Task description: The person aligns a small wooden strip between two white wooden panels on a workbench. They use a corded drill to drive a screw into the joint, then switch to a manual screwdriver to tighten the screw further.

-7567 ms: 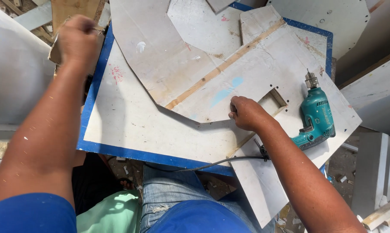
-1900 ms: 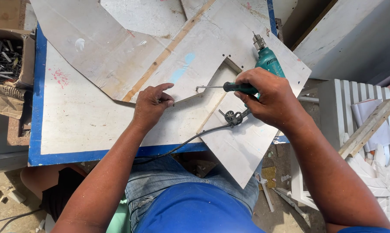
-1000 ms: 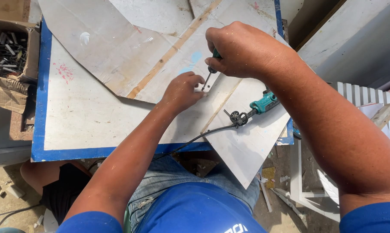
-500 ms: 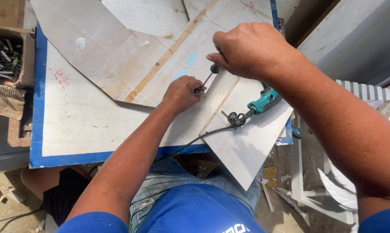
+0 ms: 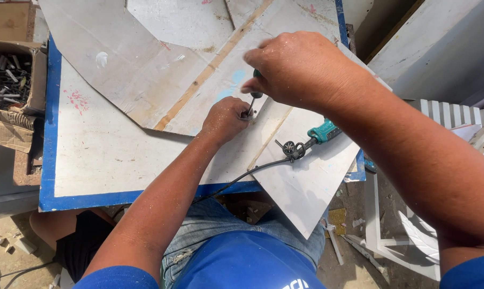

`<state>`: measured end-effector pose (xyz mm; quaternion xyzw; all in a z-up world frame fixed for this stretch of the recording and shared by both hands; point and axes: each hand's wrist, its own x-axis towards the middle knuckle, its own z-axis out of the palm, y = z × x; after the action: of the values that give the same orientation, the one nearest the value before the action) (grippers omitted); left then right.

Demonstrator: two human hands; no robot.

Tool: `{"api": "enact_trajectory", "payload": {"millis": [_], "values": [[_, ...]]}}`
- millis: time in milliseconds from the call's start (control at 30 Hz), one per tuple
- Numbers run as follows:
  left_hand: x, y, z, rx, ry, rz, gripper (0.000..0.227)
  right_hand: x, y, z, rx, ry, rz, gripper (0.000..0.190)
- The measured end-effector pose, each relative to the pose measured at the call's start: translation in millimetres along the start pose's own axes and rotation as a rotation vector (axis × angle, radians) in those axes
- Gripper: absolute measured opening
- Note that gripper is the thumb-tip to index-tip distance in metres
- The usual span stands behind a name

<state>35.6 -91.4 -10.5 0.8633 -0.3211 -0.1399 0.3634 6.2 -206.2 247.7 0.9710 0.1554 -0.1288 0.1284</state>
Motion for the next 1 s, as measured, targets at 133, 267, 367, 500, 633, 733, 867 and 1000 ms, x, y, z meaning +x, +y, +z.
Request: {"api": "enact_trajectory", "payload": {"millis": [133,267,367,500,633,733,867,1000], "values": [[-0.5,-0.2,0.3,-0.004,-0.013,-0.007,0.012,-5.0,0.4,5.0,0.172,-0.015,-0.157,0.008],[0.0,-4.3,3.8,-0.011,0.012,0.008,0.012,1.9,6.7,32.6,-0.151,0.152,0.014,0.057],[1.6,-2.2,-0.3,-0.011,0.001,-0.005,0.014,-5.4,4.4,5.1,0.005,0.066,0.013,0.031],[-0.1,-1.7,0.2,-0.006,-0.004,-0.021,0.017,-13.1,3.0,8.9,0.098,0.002,-0.029,0.011],[-4.1,5.2,-4.9,-0.029,-0.019,-0.020,0.014,-8.3,10.7,31.4,-0.147,0.074,0.087,0.060],[1.0,5.3,-9.8,-0.022,-0.007,-0.014,0.015,-9.6,12.0,18.2,-0.094,0.128,0.046,0.055],[-5.1,3.1,-1.5,-0.033,-0.017,-0.021,0.017,-20.0,-0.9,7.2,0.145,-0.163,0.087,0.029],[-4.8,8.7,-7.8,-0.003,-0.028,-0.015,0.016,-21.4,-0.2,7.6,0.147,-0.121,0.240,0.044]]}}
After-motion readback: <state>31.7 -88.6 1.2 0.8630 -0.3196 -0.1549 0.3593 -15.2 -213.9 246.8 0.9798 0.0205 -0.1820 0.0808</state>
